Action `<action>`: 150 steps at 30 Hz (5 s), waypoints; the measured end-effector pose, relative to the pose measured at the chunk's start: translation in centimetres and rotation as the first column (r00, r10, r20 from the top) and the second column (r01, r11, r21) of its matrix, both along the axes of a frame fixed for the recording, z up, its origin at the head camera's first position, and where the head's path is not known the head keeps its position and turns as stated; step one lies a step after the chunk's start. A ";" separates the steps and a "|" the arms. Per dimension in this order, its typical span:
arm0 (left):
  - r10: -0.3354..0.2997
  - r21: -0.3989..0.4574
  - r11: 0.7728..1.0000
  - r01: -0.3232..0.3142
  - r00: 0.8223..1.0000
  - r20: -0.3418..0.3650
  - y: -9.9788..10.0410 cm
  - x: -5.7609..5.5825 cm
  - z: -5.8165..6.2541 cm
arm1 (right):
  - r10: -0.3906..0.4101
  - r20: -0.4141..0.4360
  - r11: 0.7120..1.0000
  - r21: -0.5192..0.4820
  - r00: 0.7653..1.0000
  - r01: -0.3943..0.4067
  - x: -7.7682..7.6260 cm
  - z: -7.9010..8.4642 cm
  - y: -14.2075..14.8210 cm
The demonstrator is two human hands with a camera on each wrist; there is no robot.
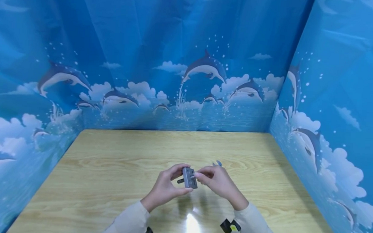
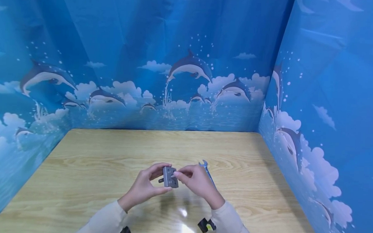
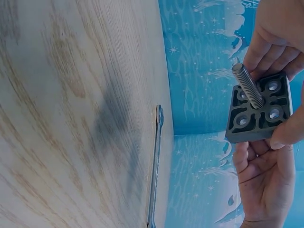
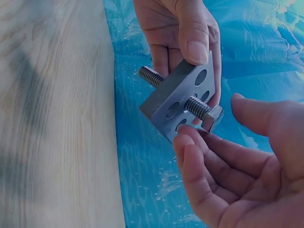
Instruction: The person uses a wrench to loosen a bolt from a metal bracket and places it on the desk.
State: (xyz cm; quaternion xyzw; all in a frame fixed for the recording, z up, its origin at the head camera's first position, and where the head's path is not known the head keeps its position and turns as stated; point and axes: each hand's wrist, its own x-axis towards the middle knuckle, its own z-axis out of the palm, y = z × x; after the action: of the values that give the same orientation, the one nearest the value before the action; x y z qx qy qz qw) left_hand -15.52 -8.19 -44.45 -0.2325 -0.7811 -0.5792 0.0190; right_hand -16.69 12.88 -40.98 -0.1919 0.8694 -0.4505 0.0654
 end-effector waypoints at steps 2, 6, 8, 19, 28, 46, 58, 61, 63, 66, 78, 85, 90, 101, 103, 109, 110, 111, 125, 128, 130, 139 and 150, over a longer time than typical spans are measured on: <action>-0.001 -0.001 1.000 0.001 1.000 0.001 0.0 0.0 0.0 | -0.019 0.048 1.000 -0.017 0.999 0.020 0.0 0.0 -0.1; -0.005 -0.004 1.000 0.005 1.000 0.002 0.0 0.0 0.1 | -0.037 0.091 0.998 -0.038 0.995 0.040 -0.1 0.0 -0.2; -0.006 -0.005 1.000 0.006 1.000 0.001 0.0 0.0 0.1 | -0.039 0.095 0.998 -0.043 0.995 0.043 -0.1 0.0 -0.2; -0.013 -0.009 1.000 0.013 1.000 -0.001 -0.1 0.1 0.0 | 0.088 -0.061 0.996 -0.009 0.994 -0.088 0.1 0.1 0.0; -0.026 0.013 1.000 0.027 0.999 -0.022 0.0 0.1 -0.1 | 0.088 -0.050 0.995 -0.033 0.995 -0.089 0.1 0.0 0.2; -0.020 0.015 1.000 0.020 1.000 -0.022 0.1 0.2 -0.1 | 0.029 0.126 0.996 -0.083 0.992 -0.018 -0.3 -0.7 0.1; -0.020 0.019 1.000 0.021 0.999 -0.044 0.0 0.2 -0.2 | 0.093 -0.050 0.995 -0.035 0.994 -0.095 0.2 -0.2 0.1; -0.018 0.020 1.000 0.019 0.999 -0.044 0.0 0.2 -0.1 | 0.100 -0.064 0.994 -0.039 0.993 -0.103 0.2 -0.2 0.1; -0.016 0.020 1.000 0.016 0.999 -0.034 0.0 0.2 -0.1 | 0.099 -0.062 0.994 -0.043 0.993 -0.102 0.2 -0.3 0.2; -0.012 0.021 1.000 0.012 0.999 -0.038 0.0 0.2 -0.2 | 0.075 -0.048 0.995 -0.055 0.996 -0.078 0.1 -0.4 0.2; 0.004 -0.007 1.000 -0.005 0.999 -0.040 -0.1 0.2 -0.1 | -0.001 0.098 1.000 -0.018 0.995 0.003 -0.1 -0.6 -0.2; -0.005 -0.001 1.000 0.005 1.000 -0.028 -0.2 0.3 -0.2 | -0.043 0.094 0.999 -0.016 0.995 0.045 0.0 -0.3 -0.3; -0.007 0.009 1.000 0.007 1.000 -0.018 -0.3 0.3 -0.6 | -0.021 0.037 1.000 -0.019 0.999 0.022 0.0 -0.3 -0.2; 0.010 -0.012 1.000 -0.010 1.000 -0.015 -0.5 0.4 -0.3 | -0.026 0.010 0.996 -0.086 1.000 0.027 0.2 -0.5 -0.2; 0.016 -0.013 1.000 -0.016 1.000 -0.024 -0.5 0.4 -0.2 | -0.039 0.021 0.995 -0.089 0.999 0.041 0.2 -0.5 -0.3; 0.031 0.009 0.999 -0.031 0.998 -0.054 -0.4 0.4 0.2 | -0.107 0.062 0.992 -0.057 0.992 0.111 0.2 -0.2 -0.4; 0.035 0.012 0.999 -0.035 0.997 -0.062 -0.3 0.4 0.3 | -0.112 0.067 0.992 -0.056 0.991 0.116 0.2 0.0 -0.4; 0.040 0.016 0.999 -0.039 0.997 -0.072 -0.3 0.4 0.4 | -0.116 0.070 0.991 -0.055 0.991 0.120 0.2 0.1 -0.4; 0.041 0.035 0.999 -0.037 0.991 -0.125 0.0 0.6 0.9 | -0.044 -0.053 0.998 -0.051 0.998 0.042 0.3 1.5 -0.6; 0.041 0.055 0.998 -0.035 0.992 -0.119 0.1 0.5 0.9 | -0.019 -0.126 0.998 -0.070 0.992 0.011 0.4 1.9 -0.6; 0.033 0.070 0.997 -0.026 0.994 -0.103 0.1 0.5 0.9 | -0.023 -0.147 0.996 -0.083 0.989 0.011 0.5 2.0 -0.6; 0.062 0.124 0.991 -0.057 0.998 -0.031 0.6 0.9 1.4 | -0.075 -0.142 0.983 -0.176 0.987 0.050 0.5 1.8 -1.1; 0.169 0.128 0.980 -0.153 0.978 -0.126 1.3 2.4 4.4 | -0.128 -0.058 0.950 -0.295 0.990 0.106 0.6 1.6 -1.6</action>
State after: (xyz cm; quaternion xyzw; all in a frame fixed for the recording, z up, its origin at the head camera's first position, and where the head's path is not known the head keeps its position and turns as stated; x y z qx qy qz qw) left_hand -13.15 -6.93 -40.08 -0.2056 -0.7589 -0.6034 0.1327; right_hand -16.05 11.30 -39.34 -0.1647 0.8053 -0.5690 -0.0236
